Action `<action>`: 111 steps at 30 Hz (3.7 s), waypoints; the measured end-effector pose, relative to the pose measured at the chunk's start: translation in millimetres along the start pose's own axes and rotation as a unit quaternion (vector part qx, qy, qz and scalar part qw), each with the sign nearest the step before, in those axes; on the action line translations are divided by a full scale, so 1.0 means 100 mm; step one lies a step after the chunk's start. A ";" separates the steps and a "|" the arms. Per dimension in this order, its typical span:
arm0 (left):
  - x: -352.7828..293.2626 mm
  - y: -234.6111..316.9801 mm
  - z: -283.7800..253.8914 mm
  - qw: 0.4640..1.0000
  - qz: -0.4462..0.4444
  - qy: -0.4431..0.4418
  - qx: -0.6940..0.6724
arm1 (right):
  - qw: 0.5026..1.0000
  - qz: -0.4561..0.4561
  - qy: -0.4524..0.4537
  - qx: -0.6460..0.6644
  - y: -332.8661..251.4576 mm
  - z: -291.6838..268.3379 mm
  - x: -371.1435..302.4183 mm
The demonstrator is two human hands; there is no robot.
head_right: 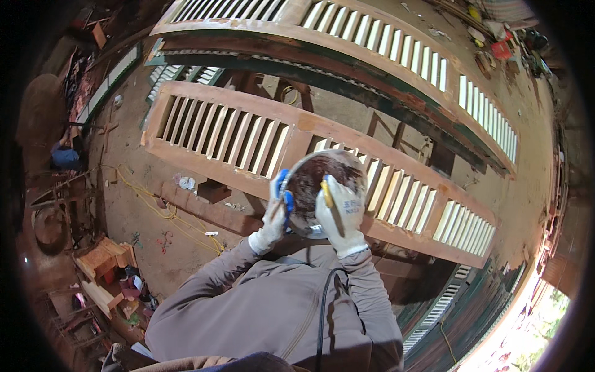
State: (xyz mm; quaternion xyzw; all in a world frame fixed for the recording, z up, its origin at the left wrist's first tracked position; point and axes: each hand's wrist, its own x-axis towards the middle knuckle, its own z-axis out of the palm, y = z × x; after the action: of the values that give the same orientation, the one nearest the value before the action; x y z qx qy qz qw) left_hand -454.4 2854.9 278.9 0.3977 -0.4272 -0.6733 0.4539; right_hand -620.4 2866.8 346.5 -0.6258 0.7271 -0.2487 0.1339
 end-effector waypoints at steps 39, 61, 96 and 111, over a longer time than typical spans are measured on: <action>-0.61 -1.24 2.03 0.949 -0.252 -0.177 -0.063 | 0.668 0.307 0.212 0.644 2.40 -1.68 -2.41; -1.15 -1.41 2.42 0.972 0.081 0.075 0.209 | 0.963 0.050 0.048 -0.262 4.83 -2.53 -3.61; -1.15 -1.13 2.13 0.987 0.031 0.147 0.052 | 0.969 0.015 0.028 -0.245 4.40 -1.85 -3.21; -1.10 -1.54 1.74 0.972 0.133 0.061 0.185 | 0.984 0.038 -0.005 -0.175 4.35 -1.99 -3.41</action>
State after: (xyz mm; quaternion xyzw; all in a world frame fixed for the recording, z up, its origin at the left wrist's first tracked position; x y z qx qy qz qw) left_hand -627.1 3031.1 206.7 0.4549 -0.5649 -0.4908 0.4828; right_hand -1026.1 3278.8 243.5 -0.6131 0.7817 -0.1089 0.0354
